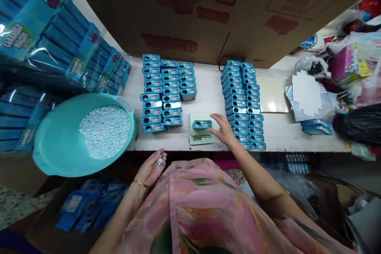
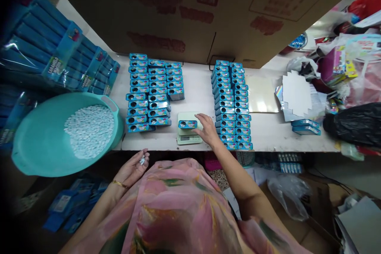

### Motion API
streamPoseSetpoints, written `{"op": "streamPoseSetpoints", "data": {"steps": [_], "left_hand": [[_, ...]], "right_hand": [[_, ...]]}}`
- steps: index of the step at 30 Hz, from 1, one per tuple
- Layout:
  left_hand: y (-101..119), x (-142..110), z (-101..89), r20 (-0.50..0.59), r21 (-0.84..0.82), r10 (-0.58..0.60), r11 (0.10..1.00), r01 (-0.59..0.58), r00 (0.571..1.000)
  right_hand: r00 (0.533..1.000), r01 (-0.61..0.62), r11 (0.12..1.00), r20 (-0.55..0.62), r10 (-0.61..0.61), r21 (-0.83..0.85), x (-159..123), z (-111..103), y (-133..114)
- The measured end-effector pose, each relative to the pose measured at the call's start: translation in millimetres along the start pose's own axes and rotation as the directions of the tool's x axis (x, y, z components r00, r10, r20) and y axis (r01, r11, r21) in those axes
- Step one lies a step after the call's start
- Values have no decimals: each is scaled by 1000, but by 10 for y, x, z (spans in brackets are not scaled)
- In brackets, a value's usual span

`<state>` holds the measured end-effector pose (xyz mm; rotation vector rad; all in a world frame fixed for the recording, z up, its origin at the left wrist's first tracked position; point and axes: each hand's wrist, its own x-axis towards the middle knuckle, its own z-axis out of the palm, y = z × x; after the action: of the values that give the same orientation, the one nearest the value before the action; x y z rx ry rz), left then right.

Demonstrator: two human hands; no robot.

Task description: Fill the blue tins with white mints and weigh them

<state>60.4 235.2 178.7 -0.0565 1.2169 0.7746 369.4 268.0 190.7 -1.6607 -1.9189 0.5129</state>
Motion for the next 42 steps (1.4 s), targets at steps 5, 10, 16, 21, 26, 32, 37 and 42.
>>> {"op": "streamPoseSetpoints", "data": {"steps": [5,10,16,21,26,32,37,42], "left_hand": [[49,26,-20,-1,-7,-3,1000,3,1000],[97,40,7,-14,-10,-3,1000,3,1000],[122,29,-22,-32,13,16,1000,-15,999],[104,2,38,4,67,-35,997,35,999],[156,8,48,-10,154,-96,983,97,995],[122,218,92,35,292,-166,945,148,986],[5,317,373,155,360,-206,923,139,966],[-67,250,515,207,335,-210,933,133,956]], "right_hand": [[987,-8,995,160,23,-95,40,113,-38],[976,-20,988,211,52,-150,148,179,-72],[995,-39,986,81,53,-162,771,375,11],[999,-35,995,27,38,-94,1066,591,95],[971,-109,985,-226,77,-132,243,56,260],[978,-202,886,-36,206,-418,-1069,-571,300],[938,-189,735,101,332,-652,-1346,-438,339],[974,-116,781,85,211,-614,-1220,-408,140]]}}
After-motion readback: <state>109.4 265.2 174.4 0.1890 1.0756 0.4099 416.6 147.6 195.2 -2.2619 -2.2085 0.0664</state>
